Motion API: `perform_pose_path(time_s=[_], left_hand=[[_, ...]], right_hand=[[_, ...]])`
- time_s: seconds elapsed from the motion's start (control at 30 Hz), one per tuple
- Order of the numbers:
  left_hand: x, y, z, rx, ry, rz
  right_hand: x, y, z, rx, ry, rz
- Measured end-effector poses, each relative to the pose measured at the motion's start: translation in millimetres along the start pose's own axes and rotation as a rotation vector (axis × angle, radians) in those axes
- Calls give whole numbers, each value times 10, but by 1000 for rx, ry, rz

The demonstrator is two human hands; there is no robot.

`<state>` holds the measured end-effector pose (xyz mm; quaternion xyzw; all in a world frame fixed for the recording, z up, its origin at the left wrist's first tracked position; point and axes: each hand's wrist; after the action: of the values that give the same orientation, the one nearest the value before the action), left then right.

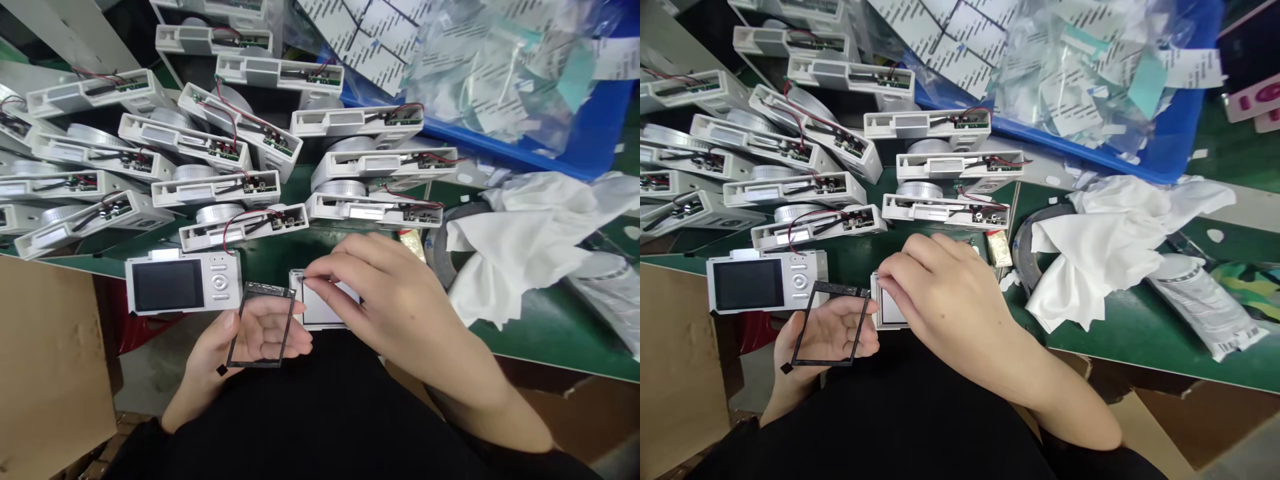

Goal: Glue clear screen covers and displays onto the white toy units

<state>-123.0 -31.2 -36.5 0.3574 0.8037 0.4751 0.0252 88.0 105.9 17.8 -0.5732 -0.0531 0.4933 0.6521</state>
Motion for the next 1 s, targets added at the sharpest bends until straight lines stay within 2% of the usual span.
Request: perform_pose_path(time_s=[0.17, 0.43, 0.67, 0.77, 0.9, 1.0], left_hand=[[-15, -62, -13, 33, -45, 31], [-7, -53, 8, -2, -55, 37], [180, -84, 76, -142, -35, 147], [193, -50, 87, -173, -29, 128], [111, 21, 73, -142, -9, 26], [89, 65, 64, -151, -22, 51]], right_hand=[[-3, -7, 24, -32, 31, 10], [5, -6, 69, -70, 28, 27], [-33, 3, 2, -79, 1, -42], [-37, 3, -39, -74, 2, -48], [-40, 7, -69, -60, -7, -55], [-51, 17, -81, -52, -10, -72]])
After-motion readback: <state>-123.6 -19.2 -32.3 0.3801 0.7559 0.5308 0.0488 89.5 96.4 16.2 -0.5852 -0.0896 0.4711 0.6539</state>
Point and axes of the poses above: each hand's wrist, its own z-axis towards the middle knuckle, its own y-axis out of the palm, x = y × z, and after that the axes turned 8 degrees about x, right-handed
